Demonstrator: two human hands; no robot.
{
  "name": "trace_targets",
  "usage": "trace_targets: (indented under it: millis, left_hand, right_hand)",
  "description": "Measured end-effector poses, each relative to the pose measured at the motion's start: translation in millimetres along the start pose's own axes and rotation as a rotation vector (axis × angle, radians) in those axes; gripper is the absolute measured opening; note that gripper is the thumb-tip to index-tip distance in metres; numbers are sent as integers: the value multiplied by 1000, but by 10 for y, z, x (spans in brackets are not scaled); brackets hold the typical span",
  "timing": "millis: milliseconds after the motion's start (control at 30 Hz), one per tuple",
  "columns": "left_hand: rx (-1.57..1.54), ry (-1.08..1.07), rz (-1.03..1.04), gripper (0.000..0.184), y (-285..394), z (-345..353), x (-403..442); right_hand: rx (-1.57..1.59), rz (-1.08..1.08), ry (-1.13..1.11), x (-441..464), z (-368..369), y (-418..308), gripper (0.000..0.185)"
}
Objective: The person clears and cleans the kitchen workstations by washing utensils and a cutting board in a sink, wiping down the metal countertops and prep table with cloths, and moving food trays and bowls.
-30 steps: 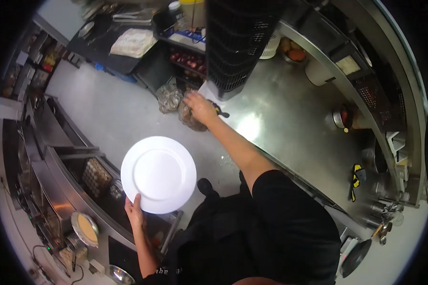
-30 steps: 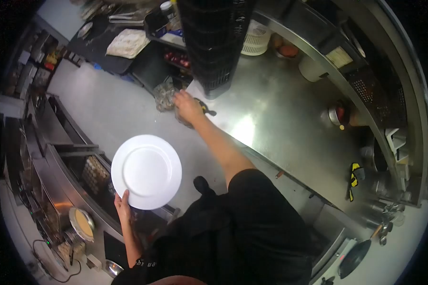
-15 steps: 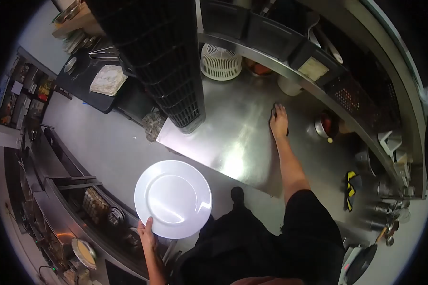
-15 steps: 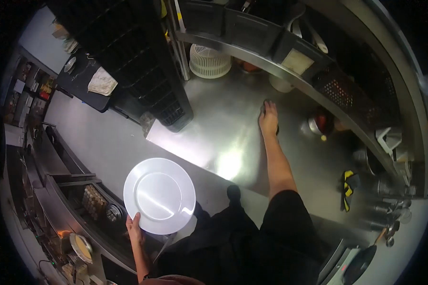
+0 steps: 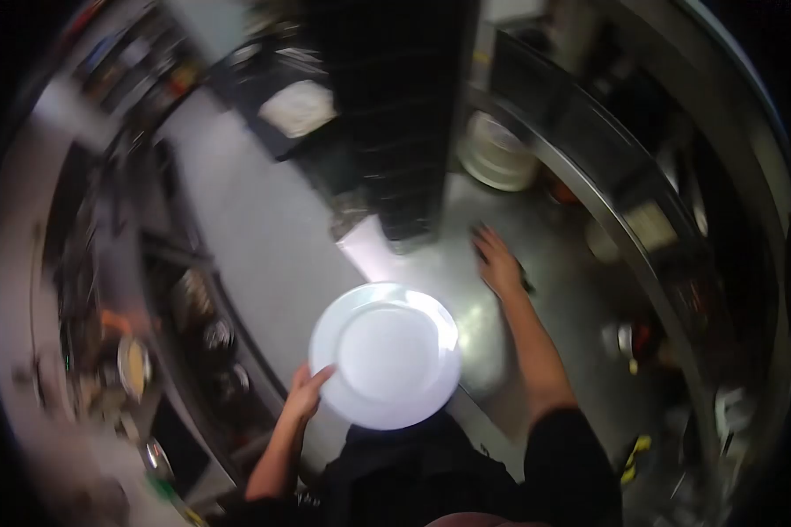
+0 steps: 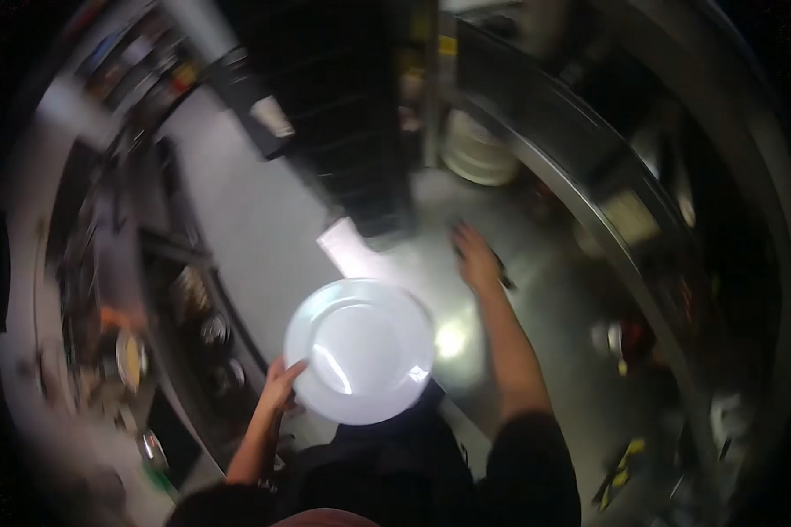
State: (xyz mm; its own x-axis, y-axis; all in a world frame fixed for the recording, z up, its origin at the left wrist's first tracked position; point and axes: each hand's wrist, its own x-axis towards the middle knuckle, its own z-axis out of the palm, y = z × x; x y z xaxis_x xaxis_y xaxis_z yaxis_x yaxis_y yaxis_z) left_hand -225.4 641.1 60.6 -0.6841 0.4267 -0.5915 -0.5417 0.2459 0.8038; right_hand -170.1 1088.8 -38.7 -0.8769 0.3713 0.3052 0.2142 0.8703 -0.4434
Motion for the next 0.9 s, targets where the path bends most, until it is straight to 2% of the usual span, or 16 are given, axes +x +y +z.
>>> trace_targets:
  millis: [67, 133, 167, 267, 333, 400, 467, 500, 567, 600, 633, 700, 767, 833, 867, 900]
  left_hand:
    - [-93, -107, 76, 39, -99, 242, 252]
    - [-55, -203, 125, 38, -87, 547, 500]
    - [-76, -253, 100, 38, -41, 735, 604]
    - [-143, -332, 151, 41, -90, 1365, 1003]
    - [-140, -358, 280, 43, -316, 1756, 1371]
    - [17, -350, 252, 44, -372, 2018, 1566]
    - [86, -296, 268, 44, -138, 2185, 1368]
    - [94, -265, 355, 44, -277, 2281, 1505]
    - [162, -168, 404, 47, -426, 2435, 1643]
    - [332, -70, 481, 49, -464, 2477, 1659]
    - [313, -14, 528, 50, -533, 2526, 1704]
    - [244, 25, 446, 50, -424, 2493, 1469]
    - [404, -11, 634, 46, -341, 2349, 1227]
    - [323, 295, 637, 41, -85, 1983, 423]
    - [224, 344, 794, 33, -208, 1754, 377]
    - [206, 408, 791, 33, -295, 1467, 260]
  right_hand:
    - [46, -19, -10, -685, -333, -99, 46]
    - [-9, 28, -24, -1518, -692, -173, 46]
    - [-7, 100, -56, -2022, -788, -192, 58]
    - [-26, 32, -165, -3214, -965, -423, 55]
    - [-41, -1, -284, -3592, -977, -578, 54]
    - [4, -8, -291, -3364, -968, -919, 55]
    - [63, -34, -314, -3018, -868, -1184, 55]
    - [57, -55, -278, -2826, -761, -1281, 53]
    - [73, -123, -267, -2494, -526, -1375, 51]
    - [21, -154, -267, -2367, -400, -1387, 48]
    - [-35, -185, -268, -2248, -277, -1401, 45]
    - [25, -271, -191, -1994, 3, -1441, 44]
    - [188, 219, -349, -1721, 57, -1752, 39]
    - [519, -52, -206, -1485, 379, -1657, 37]
    - [434, 42, -420, -1342, 510, -1543, 39]
    - [330, 131, -614, -1235, 596, -1556, 41]
